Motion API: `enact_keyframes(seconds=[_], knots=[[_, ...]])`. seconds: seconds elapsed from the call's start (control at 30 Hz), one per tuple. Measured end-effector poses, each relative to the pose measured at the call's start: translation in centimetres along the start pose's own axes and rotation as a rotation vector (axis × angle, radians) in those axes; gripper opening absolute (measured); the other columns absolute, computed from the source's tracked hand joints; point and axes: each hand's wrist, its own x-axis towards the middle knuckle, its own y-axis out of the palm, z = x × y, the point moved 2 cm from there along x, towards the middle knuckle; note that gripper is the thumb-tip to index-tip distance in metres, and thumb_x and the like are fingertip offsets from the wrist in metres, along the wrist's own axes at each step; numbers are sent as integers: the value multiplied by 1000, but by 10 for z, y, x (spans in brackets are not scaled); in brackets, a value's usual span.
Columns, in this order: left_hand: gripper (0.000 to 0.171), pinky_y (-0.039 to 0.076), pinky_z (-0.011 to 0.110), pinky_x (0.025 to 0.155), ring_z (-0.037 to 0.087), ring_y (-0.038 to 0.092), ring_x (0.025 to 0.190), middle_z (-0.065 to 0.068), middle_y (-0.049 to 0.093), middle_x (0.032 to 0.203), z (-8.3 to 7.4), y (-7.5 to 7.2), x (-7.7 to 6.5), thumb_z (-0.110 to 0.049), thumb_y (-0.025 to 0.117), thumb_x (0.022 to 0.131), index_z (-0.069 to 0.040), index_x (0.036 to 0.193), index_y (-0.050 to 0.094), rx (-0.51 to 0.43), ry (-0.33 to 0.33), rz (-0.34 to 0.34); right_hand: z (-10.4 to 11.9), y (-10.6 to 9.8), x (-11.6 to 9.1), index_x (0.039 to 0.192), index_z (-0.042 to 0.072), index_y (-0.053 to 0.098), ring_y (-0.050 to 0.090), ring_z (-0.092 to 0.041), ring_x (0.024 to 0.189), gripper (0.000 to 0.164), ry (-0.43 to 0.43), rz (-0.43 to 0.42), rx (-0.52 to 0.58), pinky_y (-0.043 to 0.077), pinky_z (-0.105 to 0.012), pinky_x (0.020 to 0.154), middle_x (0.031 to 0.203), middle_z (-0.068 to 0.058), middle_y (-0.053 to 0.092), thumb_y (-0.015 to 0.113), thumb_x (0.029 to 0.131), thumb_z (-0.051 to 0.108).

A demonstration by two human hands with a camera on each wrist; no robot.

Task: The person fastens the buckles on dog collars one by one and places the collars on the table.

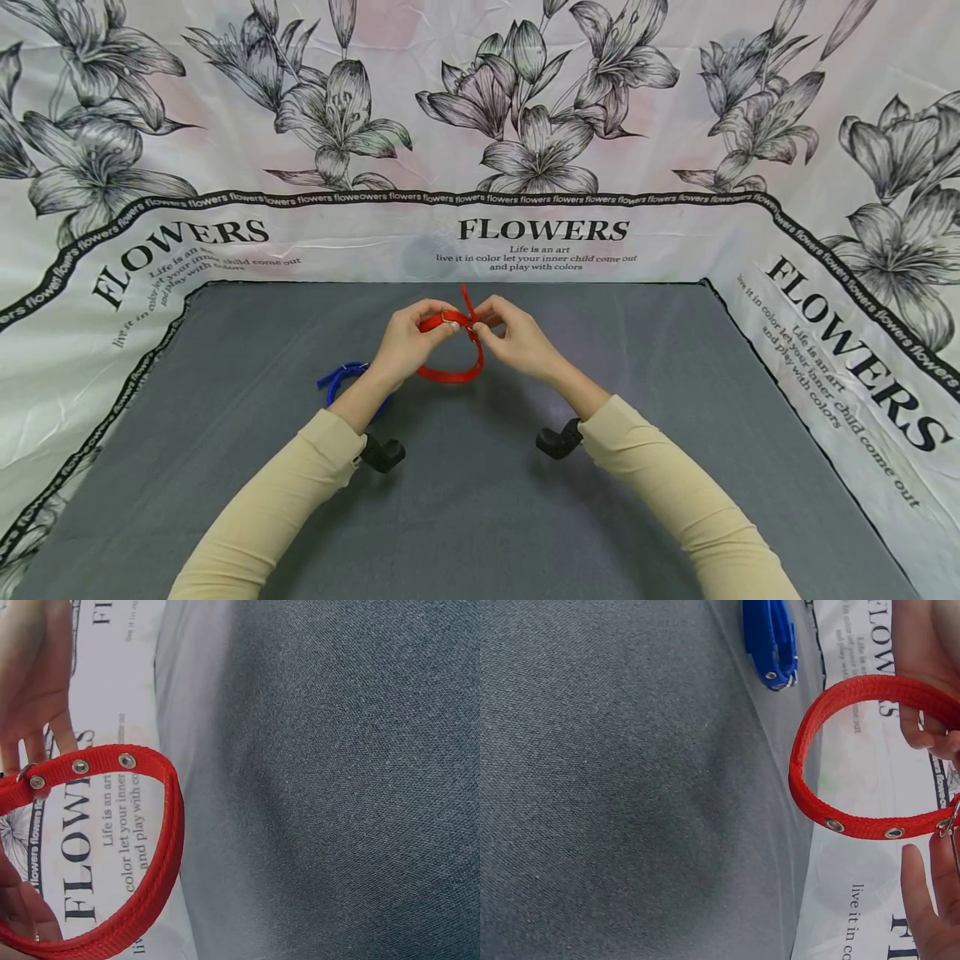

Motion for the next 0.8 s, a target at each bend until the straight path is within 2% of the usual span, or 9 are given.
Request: enact_keyframes(seconds=[0.37, 0.6, 0.8], knots=[[26, 51, 34, 76, 15, 62, 90, -2, 67, 101, 2, -1, 2, -27, 69, 83, -22, 109, 66, 29, -1, -19, -5, 1, -3, 105, 12, 56, 61, -14, 92, 14, 26, -37, 72, 52, -29, 73, 100, -2, 62, 54, 93, 20], [28, 52, 33, 78, 14, 64, 89, -1, 68, 99, 2, -1, 2, -27, 71, 82, -19, 108, 64, -18, 0, -43, -9, 0, -4, 106, 14, 57, 63, -15, 84, 15, 38, -56, 100, 52, -32, 71, 99, -2, 63, 55, 93, 21], [28, 51, 31, 73, 14, 64, 85, 0, 69, 94, 0, 0, 3, -27, 71, 81, -15, 105, 64, -11, 1, -65, -2, -4, -3, 110, 11, 57, 62, -18, 89, 18, 28, -126, 109, 51, -30, 76, 101, -5, 63, 56, 92, 16]])
